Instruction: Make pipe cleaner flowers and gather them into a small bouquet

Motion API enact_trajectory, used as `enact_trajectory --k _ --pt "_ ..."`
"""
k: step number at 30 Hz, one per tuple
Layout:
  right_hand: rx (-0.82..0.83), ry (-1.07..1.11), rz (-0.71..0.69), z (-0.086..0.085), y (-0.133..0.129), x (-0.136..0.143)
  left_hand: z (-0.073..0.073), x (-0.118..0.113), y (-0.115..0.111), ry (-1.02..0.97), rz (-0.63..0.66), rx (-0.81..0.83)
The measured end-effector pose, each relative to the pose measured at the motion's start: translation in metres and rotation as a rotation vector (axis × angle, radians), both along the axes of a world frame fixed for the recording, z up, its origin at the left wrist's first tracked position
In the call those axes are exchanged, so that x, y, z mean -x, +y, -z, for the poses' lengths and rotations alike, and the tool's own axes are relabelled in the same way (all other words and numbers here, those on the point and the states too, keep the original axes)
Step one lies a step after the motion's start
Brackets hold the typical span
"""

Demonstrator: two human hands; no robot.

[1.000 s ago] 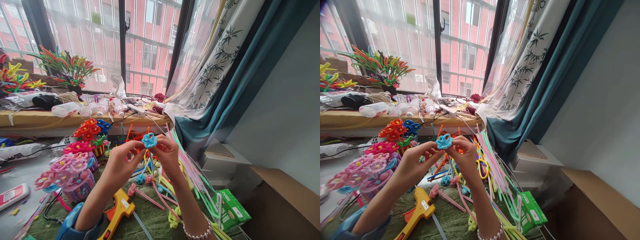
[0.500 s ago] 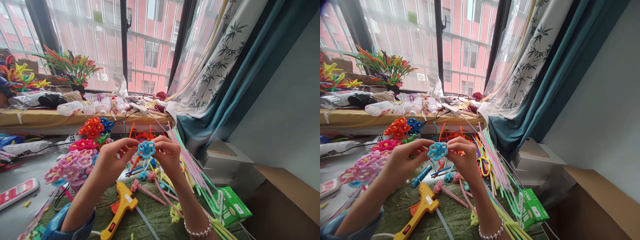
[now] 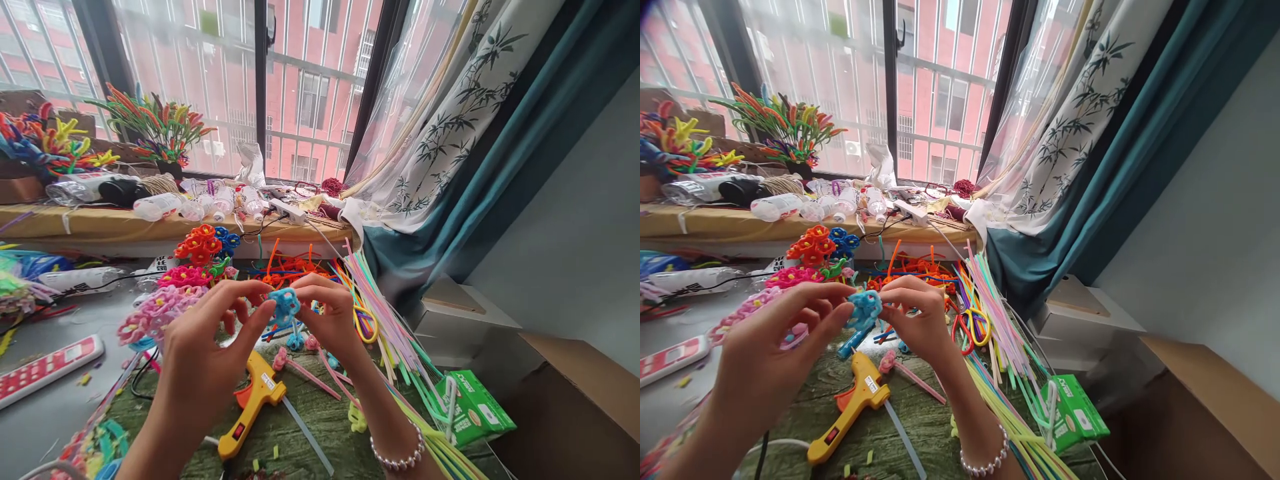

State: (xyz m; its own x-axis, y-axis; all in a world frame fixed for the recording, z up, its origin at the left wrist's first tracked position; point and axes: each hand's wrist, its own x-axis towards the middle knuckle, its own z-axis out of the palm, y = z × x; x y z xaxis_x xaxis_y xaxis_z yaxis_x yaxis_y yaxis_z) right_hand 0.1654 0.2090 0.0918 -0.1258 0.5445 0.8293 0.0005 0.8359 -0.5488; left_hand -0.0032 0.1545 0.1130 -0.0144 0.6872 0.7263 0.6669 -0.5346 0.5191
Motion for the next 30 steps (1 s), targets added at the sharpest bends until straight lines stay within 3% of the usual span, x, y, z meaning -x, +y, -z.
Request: enact_trajectory --k 5,8,15,30 --pt "0.088 -0.079 -0.114 0.002 0.0 0.003 0.013 0.006 0.0 -0.183 0.175 0.088" --pt "0.161 -0.079 -0.198 0.004 0.002 0.004 0.016 0.009 -0.001 -0.11 0.235 0.1" --pt "0.242 -0.092 -0.309 0.009 0.006 0.003 0.018 0.011 0.001 0.169 0.193 -0.086" --pt "0.359 -0.138 -0.427 0.01 0.01 -0.002 0.024 0.004 0.0 0.158 0.212 -0.066"
